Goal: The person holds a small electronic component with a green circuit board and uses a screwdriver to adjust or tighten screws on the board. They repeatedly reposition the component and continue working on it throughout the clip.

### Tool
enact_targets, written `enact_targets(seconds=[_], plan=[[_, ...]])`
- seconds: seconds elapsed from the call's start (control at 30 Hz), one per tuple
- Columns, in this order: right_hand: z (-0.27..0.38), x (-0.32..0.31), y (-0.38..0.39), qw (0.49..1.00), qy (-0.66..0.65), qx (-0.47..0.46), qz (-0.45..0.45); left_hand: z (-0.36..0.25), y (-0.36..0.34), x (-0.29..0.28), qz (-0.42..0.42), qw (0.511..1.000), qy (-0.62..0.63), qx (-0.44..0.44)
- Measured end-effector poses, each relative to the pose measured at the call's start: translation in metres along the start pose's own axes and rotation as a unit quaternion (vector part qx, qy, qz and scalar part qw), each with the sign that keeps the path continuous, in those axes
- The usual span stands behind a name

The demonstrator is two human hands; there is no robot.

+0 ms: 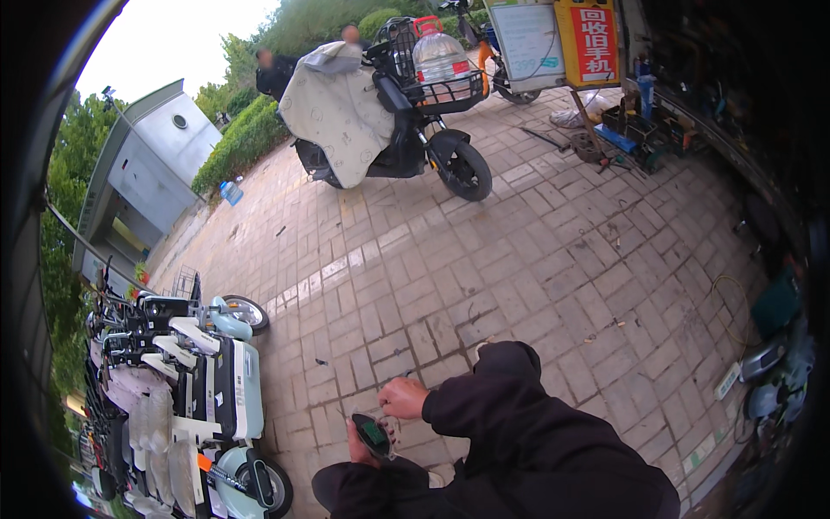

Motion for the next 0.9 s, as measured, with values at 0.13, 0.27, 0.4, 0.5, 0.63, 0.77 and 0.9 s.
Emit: enact_targets(seconds=[0.13, 0.27, 0.4, 0.5, 0.63, 0.77, 0.9], plan=[[0.0, 0.0, -0.001, 1.0, 0.011, -0.003, -0.001, -0.004, 0.002, 0.005, -0.002, 1.0, 0.011, 0.002], [0.001, -0.012, 0.0, 0.998, -0.035, -0.032, -0.052, -0.01, -0.002, 0.011, 0.004, 0.997, 0.073, -0.011], [0.006, -0.038, 0.002, 0.994, -0.065, -0.045, -0.082, -0.035, -0.027, 0.016, 0.091, 0.987, 0.132, 0.033], [0.014, -0.06, -0.007, 0.975, -0.211, -0.025, -0.068, -0.06, -0.046, 0.021, 0.168, 0.968, 0.187, 0.025], [0.035, -0.074, -0.042, 0.978, -0.206, 0.025, -0.016, -0.091, -0.049, 0.034, 0.153, 0.977, 0.131, 0.064], [0.048, -0.07, -0.058, 0.982, -0.186, 0.005, -0.035, -0.103, -0.045, 0.046, 0.158, 0.973, 0.147, 0.079], [0.043, -0.066, -0.055, 0.988, -0.155, 0.014, 0.011, -0.11, -0.042, 0.051, 0.176, 0.965, 0.18, 0.078]])
Point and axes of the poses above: each hand's wrist, its own y-axis away from the middle knuckle, its own x-axis out of the palm, z = x × y, the point moved 4 cm from there along -y, towards the middle knuckle, and after that the axes turned 8 degrees about z, right-handed, at the moved point
